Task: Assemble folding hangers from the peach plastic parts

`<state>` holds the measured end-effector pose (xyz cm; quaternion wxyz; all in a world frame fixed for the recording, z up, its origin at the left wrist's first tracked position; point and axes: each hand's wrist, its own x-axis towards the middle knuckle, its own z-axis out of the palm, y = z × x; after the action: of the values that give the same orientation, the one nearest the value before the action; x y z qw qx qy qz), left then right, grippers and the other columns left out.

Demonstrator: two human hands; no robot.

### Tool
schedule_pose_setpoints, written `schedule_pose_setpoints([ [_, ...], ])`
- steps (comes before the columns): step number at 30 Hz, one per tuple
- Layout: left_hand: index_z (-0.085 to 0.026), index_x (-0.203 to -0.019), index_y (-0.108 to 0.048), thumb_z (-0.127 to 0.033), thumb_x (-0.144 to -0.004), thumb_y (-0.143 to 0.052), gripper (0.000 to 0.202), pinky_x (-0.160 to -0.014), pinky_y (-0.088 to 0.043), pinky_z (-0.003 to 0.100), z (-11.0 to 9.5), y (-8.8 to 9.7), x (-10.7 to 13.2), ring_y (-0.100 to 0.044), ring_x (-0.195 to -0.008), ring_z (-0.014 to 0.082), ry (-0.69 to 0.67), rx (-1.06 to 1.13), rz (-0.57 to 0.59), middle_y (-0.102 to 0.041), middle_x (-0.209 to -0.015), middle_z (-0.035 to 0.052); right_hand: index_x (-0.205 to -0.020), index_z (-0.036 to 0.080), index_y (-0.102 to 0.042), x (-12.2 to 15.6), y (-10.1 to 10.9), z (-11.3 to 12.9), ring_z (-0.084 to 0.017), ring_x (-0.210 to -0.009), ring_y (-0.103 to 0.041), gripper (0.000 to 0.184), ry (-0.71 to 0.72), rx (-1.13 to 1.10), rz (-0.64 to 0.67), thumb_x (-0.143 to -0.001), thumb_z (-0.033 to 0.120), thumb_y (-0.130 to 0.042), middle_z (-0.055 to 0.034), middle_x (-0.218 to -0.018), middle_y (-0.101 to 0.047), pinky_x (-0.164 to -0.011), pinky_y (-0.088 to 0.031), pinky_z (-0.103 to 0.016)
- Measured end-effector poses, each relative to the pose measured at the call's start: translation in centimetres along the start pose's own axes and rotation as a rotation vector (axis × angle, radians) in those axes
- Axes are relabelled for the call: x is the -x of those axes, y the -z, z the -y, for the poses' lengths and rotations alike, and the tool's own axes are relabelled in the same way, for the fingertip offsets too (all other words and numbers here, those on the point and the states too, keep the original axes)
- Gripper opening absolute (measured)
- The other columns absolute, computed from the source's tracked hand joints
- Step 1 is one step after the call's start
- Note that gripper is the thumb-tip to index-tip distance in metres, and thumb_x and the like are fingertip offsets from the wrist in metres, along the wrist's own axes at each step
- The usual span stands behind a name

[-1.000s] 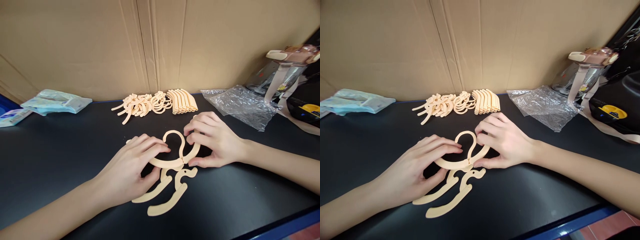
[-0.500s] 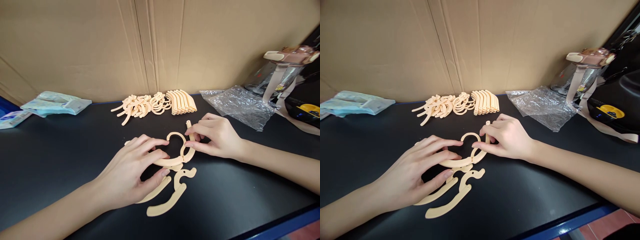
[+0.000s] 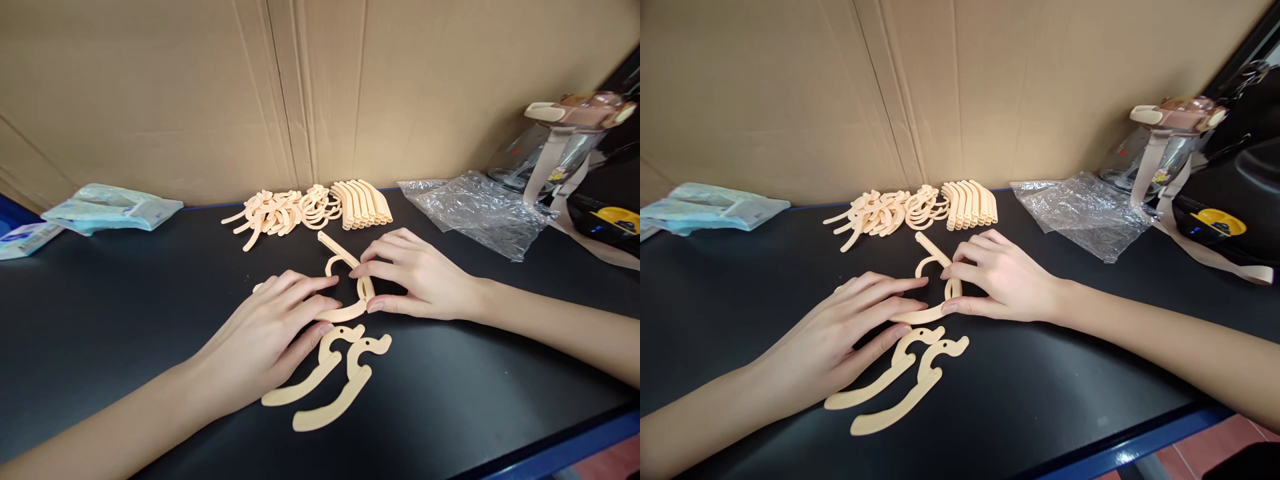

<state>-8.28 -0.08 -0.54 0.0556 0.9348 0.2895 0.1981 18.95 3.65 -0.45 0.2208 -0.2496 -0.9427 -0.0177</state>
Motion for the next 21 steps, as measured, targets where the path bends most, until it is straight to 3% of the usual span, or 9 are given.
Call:
schedule_pose_setpoints([
  [5,-0.023,-0.125,-0.061,-0.023,-0.103,-0.049,0.025,-0.097,-0.048,0.034,0.33,-0.23,-0.02,-0.056,-0.116,0.0191,0.053,0.034,0.005,-0.061,-0.136,0.0044,-0.111,0.013,-0.07,-0.04,-0.19,-0.05,-0.024,-0.097,-0.061,0.051,-0.097,-0.005,0.0,-0.094,0.059,-0.056,-0.0094,-0.104,-0.07,-0.093,-0.039,-0.04],
  [11,-0.022,-0.126,-0.061,-0.024,-0.102,-0.049,0.027,-0.097,-0.051,0.037,0.27,-0.13,-0.09,-0.058,-0.117,0.0217,0.077,0.058,0.004,-0.062,-0.133,0.0074,-0.106,0.013,-0.069,-0.13,-0.27,-0.11,-0.026,-0.105,-0.066,0.046,-0.154,0.031,-0.004,-0.094,0.057,-0.058,-0.0118,-0.114,-0.073,-0.095,-0.041,-0.041],
  [21,-0.022,-0.119,-0.06,-0.017,-0.102,-0.049,0.022,-0.091,-0.048,0.031,-0.08,0.21,-0.2,-0.06,-0.105,0.0169,0.041,0.133,-0.093,-0.066,-0.119,0.0038,-0.109,0.014,-0.066,0.01,-0.36,-0.29,-0.026,-0.113,-0.064,0.04,-0.142,0.034,-0.032,-0.098,0.05,-0.055,-0.0143,-0.121,-0.07,-0.098,-0.043,-0.043],
])
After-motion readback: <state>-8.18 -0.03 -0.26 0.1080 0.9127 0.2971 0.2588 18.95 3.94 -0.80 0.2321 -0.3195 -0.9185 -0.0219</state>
